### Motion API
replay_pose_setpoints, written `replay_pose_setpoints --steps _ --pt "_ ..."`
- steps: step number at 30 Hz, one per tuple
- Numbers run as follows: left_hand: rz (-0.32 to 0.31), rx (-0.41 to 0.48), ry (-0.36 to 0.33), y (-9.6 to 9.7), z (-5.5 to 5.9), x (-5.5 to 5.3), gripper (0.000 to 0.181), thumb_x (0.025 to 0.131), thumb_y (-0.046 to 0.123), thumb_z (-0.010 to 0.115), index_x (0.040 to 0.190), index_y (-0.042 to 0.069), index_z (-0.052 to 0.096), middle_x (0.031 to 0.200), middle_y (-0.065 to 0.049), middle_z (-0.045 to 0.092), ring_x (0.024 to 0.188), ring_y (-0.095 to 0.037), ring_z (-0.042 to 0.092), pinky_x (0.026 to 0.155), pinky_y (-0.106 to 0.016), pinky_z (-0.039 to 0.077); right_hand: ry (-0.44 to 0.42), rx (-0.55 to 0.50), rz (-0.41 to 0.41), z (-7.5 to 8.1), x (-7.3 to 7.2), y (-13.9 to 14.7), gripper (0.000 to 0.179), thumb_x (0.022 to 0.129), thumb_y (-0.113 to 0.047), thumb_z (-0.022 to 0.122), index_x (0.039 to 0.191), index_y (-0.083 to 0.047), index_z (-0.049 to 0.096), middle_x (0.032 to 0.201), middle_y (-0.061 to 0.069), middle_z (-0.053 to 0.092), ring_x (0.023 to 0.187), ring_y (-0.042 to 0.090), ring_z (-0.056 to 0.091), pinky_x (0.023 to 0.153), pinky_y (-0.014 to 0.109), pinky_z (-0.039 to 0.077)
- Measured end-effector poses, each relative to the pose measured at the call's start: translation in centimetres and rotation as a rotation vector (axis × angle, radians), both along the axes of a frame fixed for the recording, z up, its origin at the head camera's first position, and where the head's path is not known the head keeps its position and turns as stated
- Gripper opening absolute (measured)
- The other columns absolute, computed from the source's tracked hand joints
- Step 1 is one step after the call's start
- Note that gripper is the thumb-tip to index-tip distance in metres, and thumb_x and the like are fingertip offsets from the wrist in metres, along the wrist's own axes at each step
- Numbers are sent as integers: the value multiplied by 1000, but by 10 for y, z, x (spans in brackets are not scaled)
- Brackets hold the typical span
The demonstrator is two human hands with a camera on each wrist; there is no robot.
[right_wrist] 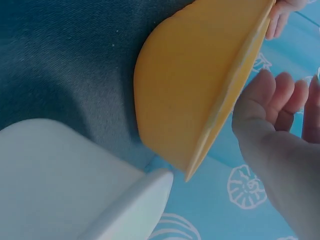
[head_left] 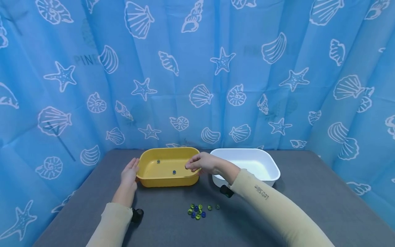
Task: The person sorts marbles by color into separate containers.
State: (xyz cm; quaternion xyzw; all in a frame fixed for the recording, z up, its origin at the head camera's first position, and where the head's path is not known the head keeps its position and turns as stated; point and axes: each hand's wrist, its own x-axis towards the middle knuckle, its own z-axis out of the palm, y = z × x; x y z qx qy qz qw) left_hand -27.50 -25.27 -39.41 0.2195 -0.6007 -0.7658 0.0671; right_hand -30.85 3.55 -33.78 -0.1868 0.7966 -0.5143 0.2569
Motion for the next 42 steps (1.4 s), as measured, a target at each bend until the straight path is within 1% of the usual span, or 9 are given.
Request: replay_pose_setpoints --steps 6,10,21,23,27,33,37,39,42 --pt "3 -20 1 2 0 0 50 107 9 29 156 16 19 158 0 23 147 -20 14 116 -41 17 -33 -46 -100 -5 -10 -17 26 95 -19 65 111 0 68 115 16 62 111 34 56 91 46 49" --pt "4 -21 2 1 -1 0 50 107 11 30 156 16 19 158 1 23 147 -20 13 116 -42 16 -52 -78 -160 -8 -16 -29 25 96 -18 63 113 0 68 122 19 59 114 35 55 94 48 48" --pt "8 -8 15 0 -3 1 50 107 10 30 156 16 19 158 0 23 146 -21 14 116 -42 15 -38 -99 -331 -31 -29 -60 15 93 -15 67 102 -3 71 109 8 63 102 28 57 90 46 48" --pt "11 -9 19 1 -3 1 50 107 10 30 156 16 19 158 -1 24 146 -21 15 116 -42 16 -34 -83 -352 -35 -32 -63 14 93 -16 67 101 -4 71 109 8 62 103 27 56 89 46 48" --pt "15 -14 24 2 -2 2 50 107 9 30 156 16 19 158 -1 24 146 -21 16 116 -42 17 -19 -32 -369 -42 -36 -68 15 93 -17 67 102 -4 70 105 9 61 102 28 56 80 41 48" --pt "20 -9 36 3 -1 0 51 107 7 30 156 14 19 159 -2 23 146 -20 17 116 -39 17 17 58 -387 -52 -42 -73 13 93 -15 68 99 -5 71 88 4 58 75 16 49 62 28 40" --pt "28 -10 33 4 0 0 50 107 7 29 156 14 20 158 -2 23 146 -20 17 116 -39 17 12 96 -376 -57 -45 -76 9 92 -9 67 94 -2 72 70 1 51 55 12 38 51 26 34" --pt "32 -8 30 4 0 -1 50 107 7 29 155 14 20 158 -2 23 146 -20 17 116 -39 17 9 120 -366 -59 -47 -78 8 92 -8 67 92 -2 73 64 2 47 51 12 36 48 27 33" --pt "36 -3 29 4 1 -1 50 106 6 29 155 14 21 158 -2 24 146 -20 17 116 -39 17 36 171 -355 -62 -50 -79 8 91 -7 68 89 -2 74 65 2 50 53 13 40 49 28 36"
